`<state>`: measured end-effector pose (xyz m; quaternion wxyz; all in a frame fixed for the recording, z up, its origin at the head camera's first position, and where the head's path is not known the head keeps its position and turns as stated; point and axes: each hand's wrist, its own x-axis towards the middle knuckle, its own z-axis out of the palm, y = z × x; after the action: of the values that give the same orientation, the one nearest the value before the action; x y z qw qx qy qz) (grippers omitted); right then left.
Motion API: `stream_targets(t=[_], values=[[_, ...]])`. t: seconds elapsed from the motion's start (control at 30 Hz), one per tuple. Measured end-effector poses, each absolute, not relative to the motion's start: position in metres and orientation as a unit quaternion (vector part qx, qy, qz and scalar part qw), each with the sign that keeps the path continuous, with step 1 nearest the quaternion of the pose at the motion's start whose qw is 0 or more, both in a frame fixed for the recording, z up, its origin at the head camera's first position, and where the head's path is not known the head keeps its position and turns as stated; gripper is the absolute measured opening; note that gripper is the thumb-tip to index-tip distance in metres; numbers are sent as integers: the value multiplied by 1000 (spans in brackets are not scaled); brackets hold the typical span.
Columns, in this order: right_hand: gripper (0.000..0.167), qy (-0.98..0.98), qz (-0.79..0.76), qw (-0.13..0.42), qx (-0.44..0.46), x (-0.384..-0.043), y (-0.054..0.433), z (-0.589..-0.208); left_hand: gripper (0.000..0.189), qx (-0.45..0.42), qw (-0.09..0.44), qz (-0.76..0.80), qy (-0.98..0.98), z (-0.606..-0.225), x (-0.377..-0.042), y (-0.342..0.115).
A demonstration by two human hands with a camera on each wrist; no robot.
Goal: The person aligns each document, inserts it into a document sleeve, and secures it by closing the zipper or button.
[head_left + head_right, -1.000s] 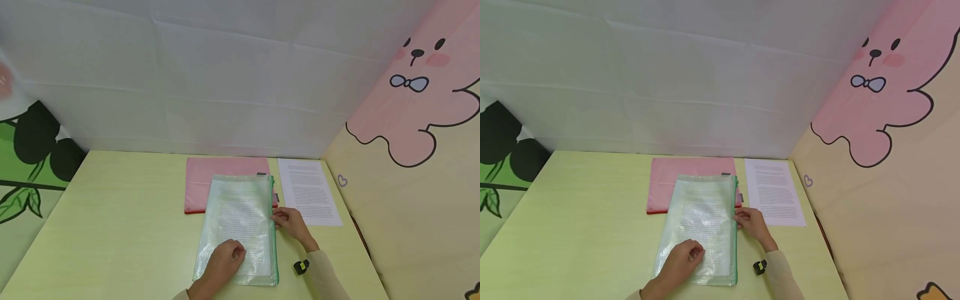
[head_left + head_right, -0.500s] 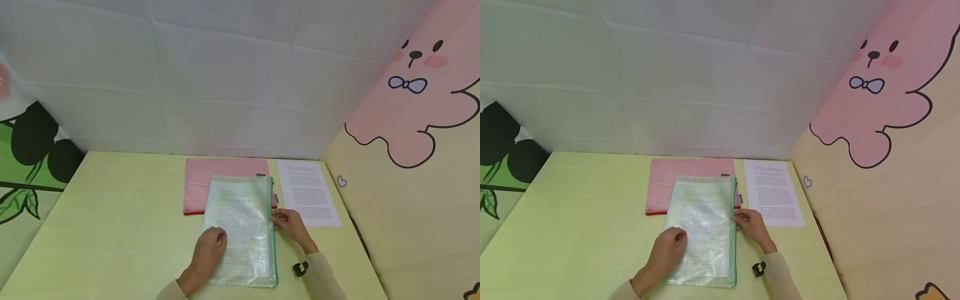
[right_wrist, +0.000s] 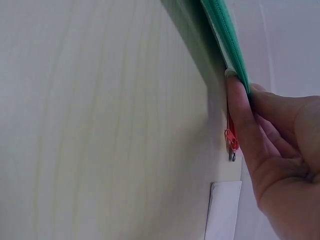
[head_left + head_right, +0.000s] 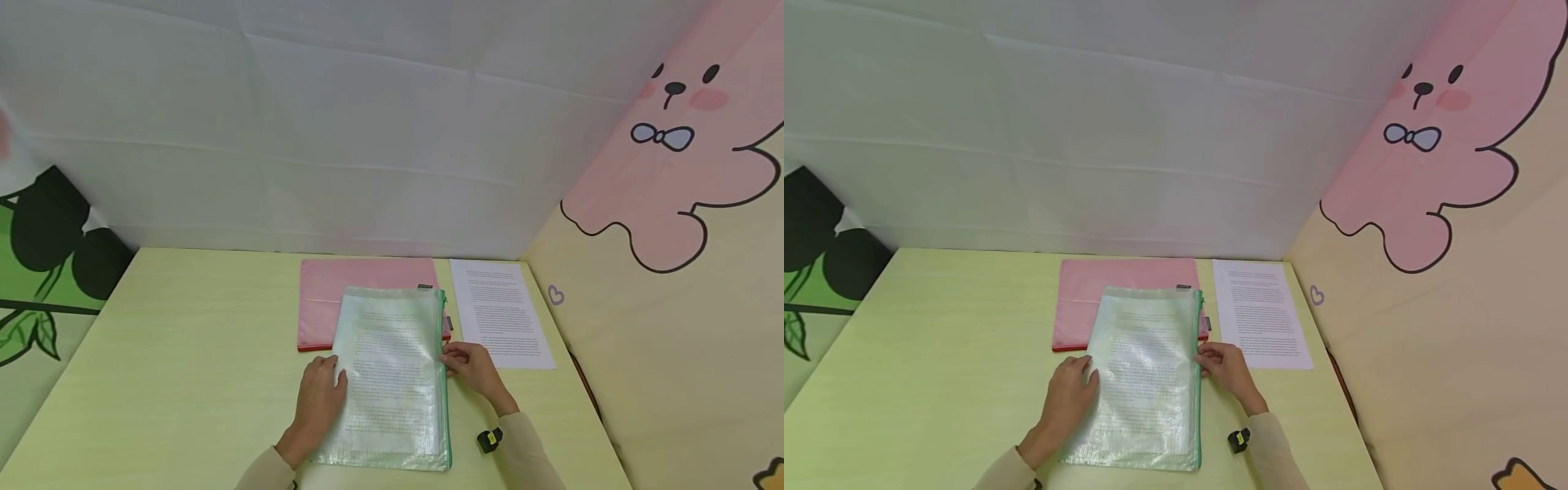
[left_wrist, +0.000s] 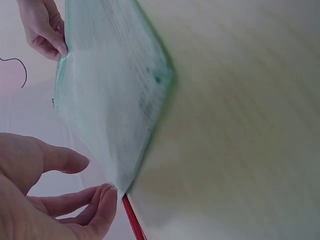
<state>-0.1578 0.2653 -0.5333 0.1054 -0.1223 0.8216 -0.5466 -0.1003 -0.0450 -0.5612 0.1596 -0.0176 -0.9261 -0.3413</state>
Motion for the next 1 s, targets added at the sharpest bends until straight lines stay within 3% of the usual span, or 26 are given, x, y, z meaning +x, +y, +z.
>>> stream_targets(t=[0.33,0.53,0.63,0.77,1.0], values=[[19,825,-542,98,-129,-157,262,-531,10,3,154,-339,-928,-561,-109,-61],[17,829,-536,93,-129,-157,260,-530,15,-3,139,-362,-922,-562,-112,-64],[17,831,-534,96,-123,-157,259,-530,2,-3,135,-372,-918,-564,-113,-66],[17,836,-530,92,-112,-161,261,-540,12,13,117,-399,-910,-565,-114,-68],[18,837,-535,66,-95,-168,268,-565,13,54,76,-467,-879,-560,-112,-71]])
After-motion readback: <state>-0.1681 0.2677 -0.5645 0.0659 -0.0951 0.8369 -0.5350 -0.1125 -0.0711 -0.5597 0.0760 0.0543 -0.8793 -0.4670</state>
